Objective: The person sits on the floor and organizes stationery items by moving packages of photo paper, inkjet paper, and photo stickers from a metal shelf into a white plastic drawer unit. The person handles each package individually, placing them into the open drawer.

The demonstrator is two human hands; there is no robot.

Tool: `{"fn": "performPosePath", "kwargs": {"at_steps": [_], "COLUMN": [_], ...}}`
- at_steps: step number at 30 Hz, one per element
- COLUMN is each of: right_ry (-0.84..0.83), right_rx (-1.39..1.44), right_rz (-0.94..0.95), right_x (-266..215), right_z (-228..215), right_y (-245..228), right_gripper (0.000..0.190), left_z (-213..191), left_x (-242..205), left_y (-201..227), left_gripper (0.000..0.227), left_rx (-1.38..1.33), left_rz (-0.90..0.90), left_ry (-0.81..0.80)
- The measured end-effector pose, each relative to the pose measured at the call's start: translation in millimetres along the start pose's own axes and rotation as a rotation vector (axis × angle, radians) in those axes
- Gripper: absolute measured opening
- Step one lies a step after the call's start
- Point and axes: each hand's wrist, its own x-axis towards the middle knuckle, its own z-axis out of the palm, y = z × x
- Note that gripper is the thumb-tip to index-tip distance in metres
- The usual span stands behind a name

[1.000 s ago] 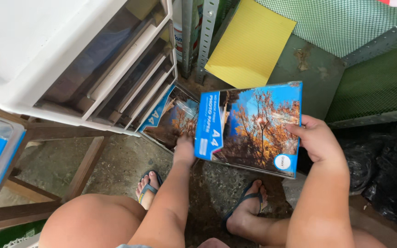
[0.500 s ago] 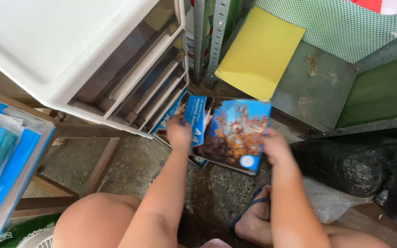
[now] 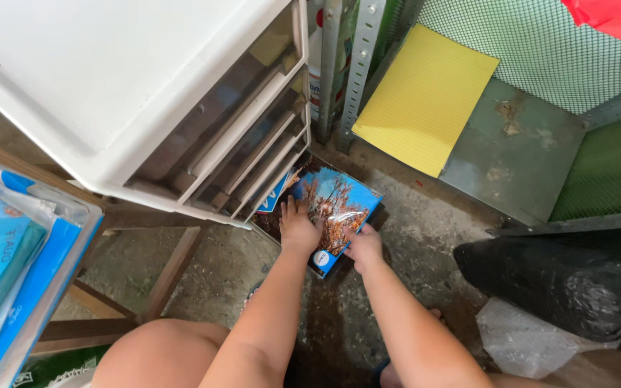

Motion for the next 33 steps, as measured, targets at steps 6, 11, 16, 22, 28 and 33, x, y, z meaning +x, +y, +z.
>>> {"fn": "performPosePath", "kwargs": {"at_steps": [6,11,16,22,28,33], "right_ry": [0.230,0.170,0.289,0.040,-0.103,-0.055], "right_rx": [-0.763,-1.293,-1.553,-1.722,-1.868,-1.834], "right_rz": [-0.338,-0.529,-0.688,-0.613,-0.443,-0.501], "right_x": [-2.8,-27.0,-23.0,-39.9,-27.6,-24.4], "right_z": [3.4,3.0,-7.6,-4.7,-11.3,-22.0], "right_y": [-8.2,-7.7,9.7,-11.4,-1.8,2.0], "right_gripper": [0.092,0.100,0.090,0.069,0.064,0.059], "left_z": [3.3,6.6,19.1,19.1,20.7,37.0], "left_x": [18.0,24.1,28.1,23.6,13.8,5.7], "left_y": [-12.3,-18.9,-33.6,-32.3,-23.3,-18.0], "left_gripper": [0.079,0.091,0.087,0.081,0.084,0.087], "left_rx": [0.100,0.302,0.329,0.327,0.328,0.306], "left_rz": [-0.035,-0.087,-0.106,-0.107,-0.098,-0.094], "left_ry": [-0.248,-0.340,-0.342,-0.325,-0.346,-0.323]}}
